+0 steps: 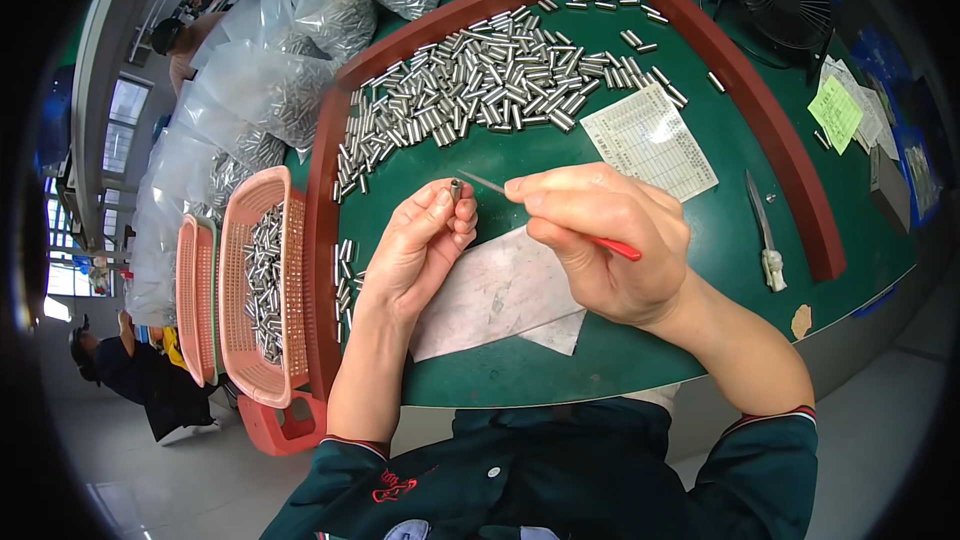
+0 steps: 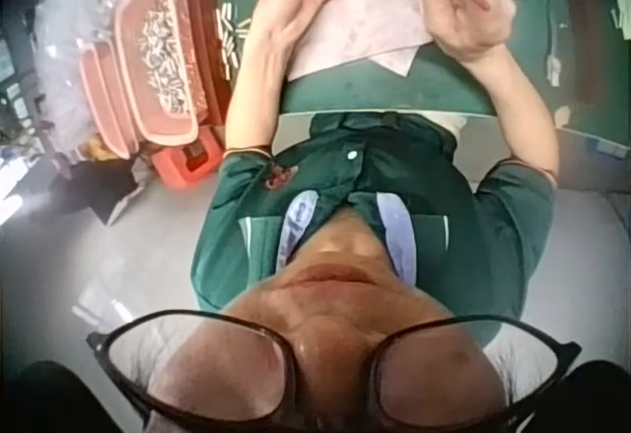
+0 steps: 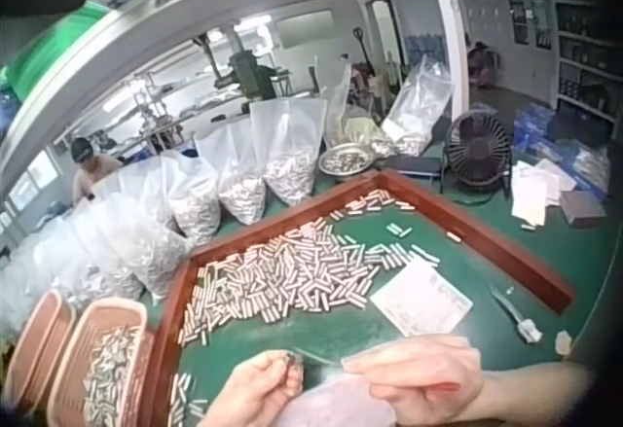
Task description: Inspecting and cleaning small metal cylindrical components using a thin metal pick tool at a factory workstation.
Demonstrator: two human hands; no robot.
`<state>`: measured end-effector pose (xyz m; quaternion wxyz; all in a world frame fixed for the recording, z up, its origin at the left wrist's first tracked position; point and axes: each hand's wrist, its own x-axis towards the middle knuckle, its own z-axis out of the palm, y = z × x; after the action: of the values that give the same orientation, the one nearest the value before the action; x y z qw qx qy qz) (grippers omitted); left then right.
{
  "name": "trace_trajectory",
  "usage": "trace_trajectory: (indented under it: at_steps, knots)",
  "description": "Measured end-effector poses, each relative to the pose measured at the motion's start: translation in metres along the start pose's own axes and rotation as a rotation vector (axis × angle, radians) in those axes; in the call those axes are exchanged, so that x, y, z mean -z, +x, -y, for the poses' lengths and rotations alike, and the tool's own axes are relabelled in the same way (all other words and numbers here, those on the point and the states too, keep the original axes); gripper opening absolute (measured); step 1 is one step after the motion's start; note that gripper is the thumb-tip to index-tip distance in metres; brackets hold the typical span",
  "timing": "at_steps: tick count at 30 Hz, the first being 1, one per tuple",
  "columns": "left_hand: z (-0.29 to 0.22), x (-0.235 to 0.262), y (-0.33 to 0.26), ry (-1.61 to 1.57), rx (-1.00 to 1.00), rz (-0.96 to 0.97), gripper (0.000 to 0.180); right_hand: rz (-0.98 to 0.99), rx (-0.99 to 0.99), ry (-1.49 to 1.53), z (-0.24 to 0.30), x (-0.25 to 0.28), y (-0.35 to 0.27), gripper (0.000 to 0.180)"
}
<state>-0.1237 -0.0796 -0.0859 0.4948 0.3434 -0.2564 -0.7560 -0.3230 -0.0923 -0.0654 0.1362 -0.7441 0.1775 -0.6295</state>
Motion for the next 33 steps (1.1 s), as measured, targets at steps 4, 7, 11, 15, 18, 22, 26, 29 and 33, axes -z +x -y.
trace_trajectory:
  at_steps: [4, 7, 11, 15, 18, 22, 26, 29, 33]
  knots:
    - [0.0, -0.001, -0.001, -0.004, 0.005, -0.004, 0.013, 0.037, -0.006, 0.02, 0.002, -0.002, -0.001, 0.018]
    - [0.001, 0.0, -0.001, 0.0, 0.003, -0.011, 0.013, 0.023, 0.0, 0.008, 0.001, -0.004, -0.002, 0.018]
    - [0.0, -0.003, -0.002, 0.045, -0.003, -0.013, 0.014, 0.036, 0.009, 0.006, 0.001, -0.005, -0.002, 0.018]
    - [0.0, 0.0, -0.002, 0.178, -0.05, -0.023, 0.015, 0.04, 0.017, -0.03, 0.002, -0.006, -0.001, 0.02]
    - [0.001, -0.006, -0.004, 0.227, -0.034, -0.054, 0.015, 0.008, 0.002, -0.072, 0.001, -0.003, -0.002, 0.022]
    - [0.0, -0.013, -0.004, 0.352, -0.074, -0.123, 0.015, -0.041, -0.045, -0.097, -0.003, -0.002, -0.003, 0.022]
    - [-0.002, -0.002, -0.001, 0.264, -0.129, -0.172, 0.01, 0.023, -0.088, -0.046, -0.002, -0.008, -0.006, 0.013]
    - [-0.009, 0.006, 0.0, 0.173, -0.114, -0.142, 0.01, 0.086, -0.071, -0.021, -0.001, -0.009, -0.001, 0.009]
    - [-0.01, 0.002, -0.004, 0.182, -0.056, -0.095, 0.01, 0.03, -0.094, -0.033, 0.005, -0.007, -0.003, 0.016]
